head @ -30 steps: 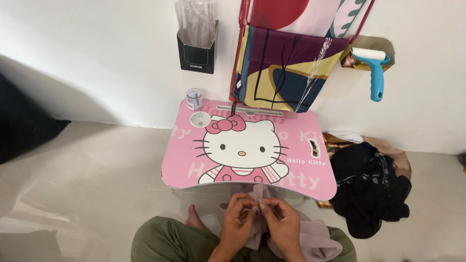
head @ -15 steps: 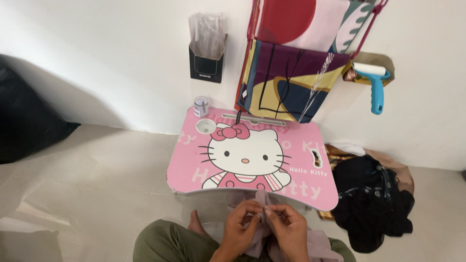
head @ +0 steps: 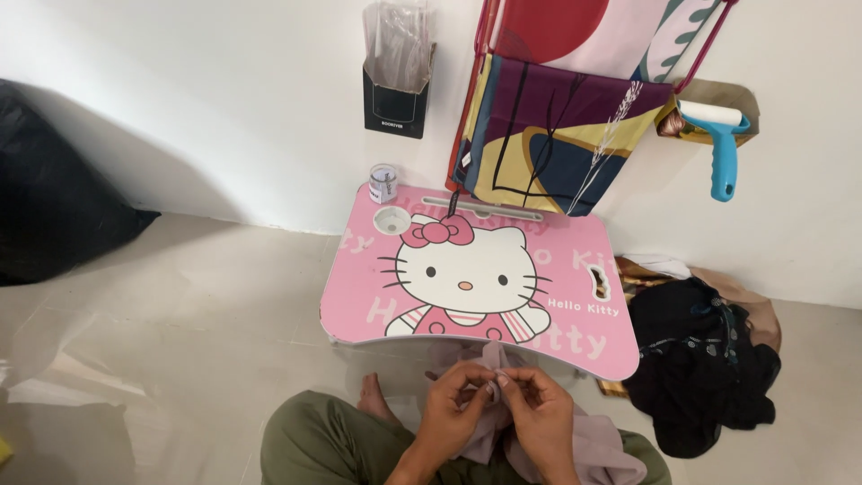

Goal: The person is unfolding a scarf, smoothing it out on a small table, and then folding it into a neat rectangular shape.

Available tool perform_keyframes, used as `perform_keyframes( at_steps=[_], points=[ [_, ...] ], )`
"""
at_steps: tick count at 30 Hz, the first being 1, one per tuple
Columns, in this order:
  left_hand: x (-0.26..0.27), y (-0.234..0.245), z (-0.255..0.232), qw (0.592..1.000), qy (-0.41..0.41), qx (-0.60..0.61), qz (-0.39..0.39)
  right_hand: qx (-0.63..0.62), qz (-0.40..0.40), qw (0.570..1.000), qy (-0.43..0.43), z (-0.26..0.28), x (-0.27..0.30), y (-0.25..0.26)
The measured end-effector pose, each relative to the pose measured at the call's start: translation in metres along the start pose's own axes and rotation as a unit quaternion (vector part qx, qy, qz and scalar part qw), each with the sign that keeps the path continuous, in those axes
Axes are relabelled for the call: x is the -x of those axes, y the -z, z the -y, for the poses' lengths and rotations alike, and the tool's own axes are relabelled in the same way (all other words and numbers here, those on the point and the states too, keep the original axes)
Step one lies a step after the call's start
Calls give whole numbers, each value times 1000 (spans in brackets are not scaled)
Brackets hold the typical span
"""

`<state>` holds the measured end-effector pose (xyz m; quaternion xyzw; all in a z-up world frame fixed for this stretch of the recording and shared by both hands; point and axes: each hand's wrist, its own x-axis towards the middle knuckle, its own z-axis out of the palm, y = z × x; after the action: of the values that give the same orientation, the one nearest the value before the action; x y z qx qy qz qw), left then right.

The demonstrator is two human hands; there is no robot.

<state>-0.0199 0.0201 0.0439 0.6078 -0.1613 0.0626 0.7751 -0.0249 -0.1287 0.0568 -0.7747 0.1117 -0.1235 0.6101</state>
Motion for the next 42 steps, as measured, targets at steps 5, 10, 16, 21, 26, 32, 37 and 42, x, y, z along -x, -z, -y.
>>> perform_keyframes(
  at_steps=[5,10,16,21,26,32,37,42],
  points=[
    [-6,3,-1,1000,2,3,1,-11,0,1000,17,-6,-6,-6],
    [-3,5,5,1000,-15,-1,-7,3,7,1000,-2,6,2,-5],
    [-2,8,14,1000,9,0,-17,21,47,998,-42,-3,-3,-1],
    [0,5,20,999,-11,4,-36,8,36,999,-17,-2,-2,0],
    [-5,2,6,998,-6,-31,-47,27,16,999,-32,17,3,4],
    [-15,-8,-11,998,-52,-21,-16,-11,7,999,41,39,6,9],
    [-16,-17,-8,999,43,15,-27,8,-11,997,74,42,7,16],
    [-17,-24,-2,999,33,13,-21,12,-12,993,115,34,7,23]
  ],
)
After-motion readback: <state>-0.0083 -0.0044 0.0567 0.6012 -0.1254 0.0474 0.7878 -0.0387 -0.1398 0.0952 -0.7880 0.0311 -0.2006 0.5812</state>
